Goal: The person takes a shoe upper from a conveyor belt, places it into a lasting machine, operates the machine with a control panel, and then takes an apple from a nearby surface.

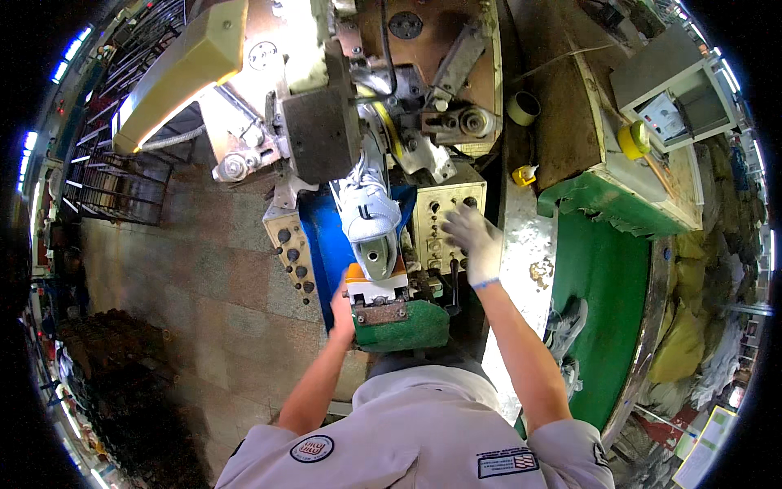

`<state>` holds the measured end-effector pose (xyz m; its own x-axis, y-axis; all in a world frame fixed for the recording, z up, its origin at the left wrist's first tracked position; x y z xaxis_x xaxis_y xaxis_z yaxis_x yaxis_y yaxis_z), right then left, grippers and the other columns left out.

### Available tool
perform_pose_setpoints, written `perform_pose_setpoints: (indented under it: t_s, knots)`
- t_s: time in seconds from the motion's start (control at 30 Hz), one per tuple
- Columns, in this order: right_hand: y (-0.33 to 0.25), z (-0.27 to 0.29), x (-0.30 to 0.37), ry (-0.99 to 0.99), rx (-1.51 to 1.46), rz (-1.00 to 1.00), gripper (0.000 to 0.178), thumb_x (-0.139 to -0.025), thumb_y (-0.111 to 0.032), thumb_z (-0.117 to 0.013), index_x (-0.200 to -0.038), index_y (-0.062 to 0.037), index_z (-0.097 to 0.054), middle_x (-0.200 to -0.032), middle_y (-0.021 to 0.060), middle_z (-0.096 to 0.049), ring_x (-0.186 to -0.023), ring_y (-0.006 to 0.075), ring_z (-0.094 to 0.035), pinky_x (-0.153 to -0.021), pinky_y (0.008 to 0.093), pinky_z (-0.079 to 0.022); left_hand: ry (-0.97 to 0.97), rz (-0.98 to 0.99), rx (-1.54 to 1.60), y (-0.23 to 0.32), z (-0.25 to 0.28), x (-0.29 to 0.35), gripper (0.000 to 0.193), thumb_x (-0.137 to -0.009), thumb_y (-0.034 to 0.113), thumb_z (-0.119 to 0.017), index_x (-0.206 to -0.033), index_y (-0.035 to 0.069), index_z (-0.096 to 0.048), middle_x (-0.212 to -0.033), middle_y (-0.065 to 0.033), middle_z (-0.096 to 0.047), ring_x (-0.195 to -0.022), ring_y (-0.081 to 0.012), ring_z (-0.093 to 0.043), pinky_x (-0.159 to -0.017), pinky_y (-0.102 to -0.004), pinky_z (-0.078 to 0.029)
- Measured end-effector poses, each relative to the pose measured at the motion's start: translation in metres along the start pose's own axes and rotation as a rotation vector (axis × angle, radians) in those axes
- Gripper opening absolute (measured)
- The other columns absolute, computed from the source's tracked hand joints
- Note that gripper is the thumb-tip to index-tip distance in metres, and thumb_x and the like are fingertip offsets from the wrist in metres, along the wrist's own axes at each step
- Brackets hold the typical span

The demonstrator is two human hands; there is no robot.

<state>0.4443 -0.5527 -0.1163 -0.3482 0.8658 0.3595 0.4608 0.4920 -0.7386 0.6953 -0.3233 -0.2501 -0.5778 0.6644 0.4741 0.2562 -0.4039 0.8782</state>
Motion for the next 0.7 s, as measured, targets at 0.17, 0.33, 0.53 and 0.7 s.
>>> perform_pose_setpoints:
  t_s: [0.17, 0.33, 0.53, 0.7]
  knots:
    - [-0.016, 0.073, 0.079, 0.346, 0.255, 0.037, 0.057, -0.098, -0.035, -0.068, -0.134, 0.0084, -0.058, -0.118, 0.0224, -0.071, -0.097, 0.0312, -0.074, -0.078, 0.0405, -0.061, -0.080, -0.304, -0.499, -0.119, -0.011, 0.013, 0.049, -0.102, 0.025, -0.052, -0.142, -0.003, -0.047, -0.137, -0.0280, -0.057, -0.128, -0.0432, -0.055, -0.110, -0.0466, -0.042]
    - [-0.008, 0.057, 0.087, 0.261, 0.280, -0.023, 0.055, -0.098, -0.029, -0.068, -0.138, 0.0073, -0.056, -0.117, 0.0202, -0.072, -0.099, 0.0304, -0.073, -0.080, 0.0409, -0.060, -0.080, -0.496, -0.733, -0.106, -0.007, -0.020, 0.050, -0.095, 0.025, -0.056, -0.135, -0.003, -0.047, -0.116, -0.0288, -0.059, -0.111, -0.0473, -0.059, -0.093, -0.0537, -0.049]
    - [-0.011, 0.033, 0.071, 0.122, 0.287, -0.001, 0.051, -0.099, -0.024, -0.065, -0.138, 0.0076, -0.056, -0.120, 0.0202, -0.071, -0.100, 0.0301, -0.073, -0.083, 0.0420, -0.060, -0.322, -0.246, -1.111, -0.059, -0.016, -0.021, 0.044, -0.082, 0.032, -0.068, -0.104, -0.007, -0.065, -0.106, -0.0299, -0.066, -0.098, -0.0456, -0.068, -0.081, -0.0551, -0.056]
    - [-0.027, 0.043, 0.090, 0.138, 0.323, 0.013, 0.051, -0.099, -0.023, -0.066, -0.138, 0.0084, -0.055, -0.119, 0.0205, -0.071, -0.101, 0.0300, -0.073, -0.083, 0.0426, -0.061, 0.088, -0.070, -0.968, -0.031, 0.023, 0.024, 0.036, -0.087, 0.033, -0.066, -0.091, -0.003, -0.066, -0.105, -0.0303, -0.070, -0.096, -0.0435, -0.070, -0.081, -0.0510, -0.056]
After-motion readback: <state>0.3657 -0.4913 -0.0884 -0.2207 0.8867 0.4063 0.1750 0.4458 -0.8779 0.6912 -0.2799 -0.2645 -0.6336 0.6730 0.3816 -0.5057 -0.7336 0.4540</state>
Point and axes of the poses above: each hand's wrist, its own x-axis away from the middle knuckle, its own z-axis out of the back of the hand, y = z × x, the point moved 8 cm from there along -x, towards the middle knuckle
